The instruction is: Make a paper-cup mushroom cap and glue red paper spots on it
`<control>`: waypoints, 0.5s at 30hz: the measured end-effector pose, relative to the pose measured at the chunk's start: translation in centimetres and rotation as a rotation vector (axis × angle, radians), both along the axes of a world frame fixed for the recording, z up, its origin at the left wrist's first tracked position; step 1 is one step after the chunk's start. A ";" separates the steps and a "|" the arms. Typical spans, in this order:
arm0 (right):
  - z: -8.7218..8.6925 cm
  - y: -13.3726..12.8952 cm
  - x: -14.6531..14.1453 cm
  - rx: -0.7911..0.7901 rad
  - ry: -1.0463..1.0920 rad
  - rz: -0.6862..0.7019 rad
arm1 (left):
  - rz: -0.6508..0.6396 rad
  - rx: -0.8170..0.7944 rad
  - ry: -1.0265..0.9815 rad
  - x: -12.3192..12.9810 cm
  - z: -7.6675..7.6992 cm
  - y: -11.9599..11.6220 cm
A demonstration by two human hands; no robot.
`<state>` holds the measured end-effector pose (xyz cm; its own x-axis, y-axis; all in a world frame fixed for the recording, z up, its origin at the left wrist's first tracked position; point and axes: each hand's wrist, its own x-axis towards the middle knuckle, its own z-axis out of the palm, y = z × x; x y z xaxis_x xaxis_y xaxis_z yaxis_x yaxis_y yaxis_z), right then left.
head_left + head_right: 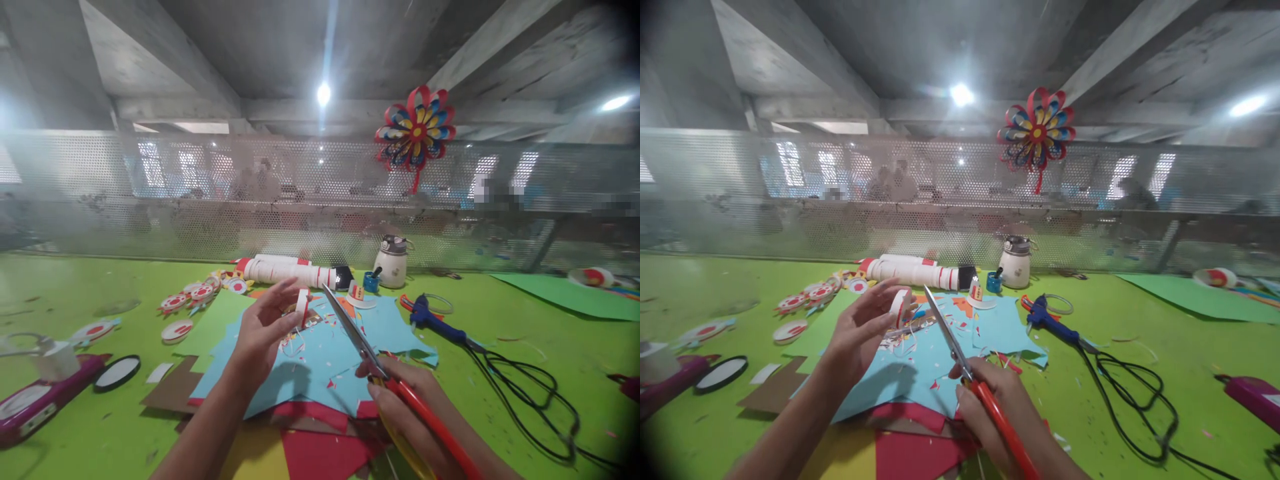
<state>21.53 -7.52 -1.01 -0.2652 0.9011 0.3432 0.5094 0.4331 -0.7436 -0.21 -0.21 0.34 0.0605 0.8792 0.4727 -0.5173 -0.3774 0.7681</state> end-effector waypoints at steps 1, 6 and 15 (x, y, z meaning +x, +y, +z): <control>0.1 0.0 0.1 0.005 -0.002 -0.001 | -0.018 0.000 -0.018 0.0 0.0 0.0; 0.3 -0.9 0.2 -0.068 0.053 0.036 | -0.107 -0.042 -0.064 -0.4 0.3 0.0; 0.3 -2.5 0.7 -0.381 0.183 0.212 | -0.231 -0.226 -0.127 -0.9 0.3 0.0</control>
<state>22.20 -10.05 -0.68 -0.4230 0.9043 0.0568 0.2854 0.1924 -0.9389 -1.10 -0.21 0.63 0.2236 0.9325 0.2837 -0.6660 -0.0663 0.7430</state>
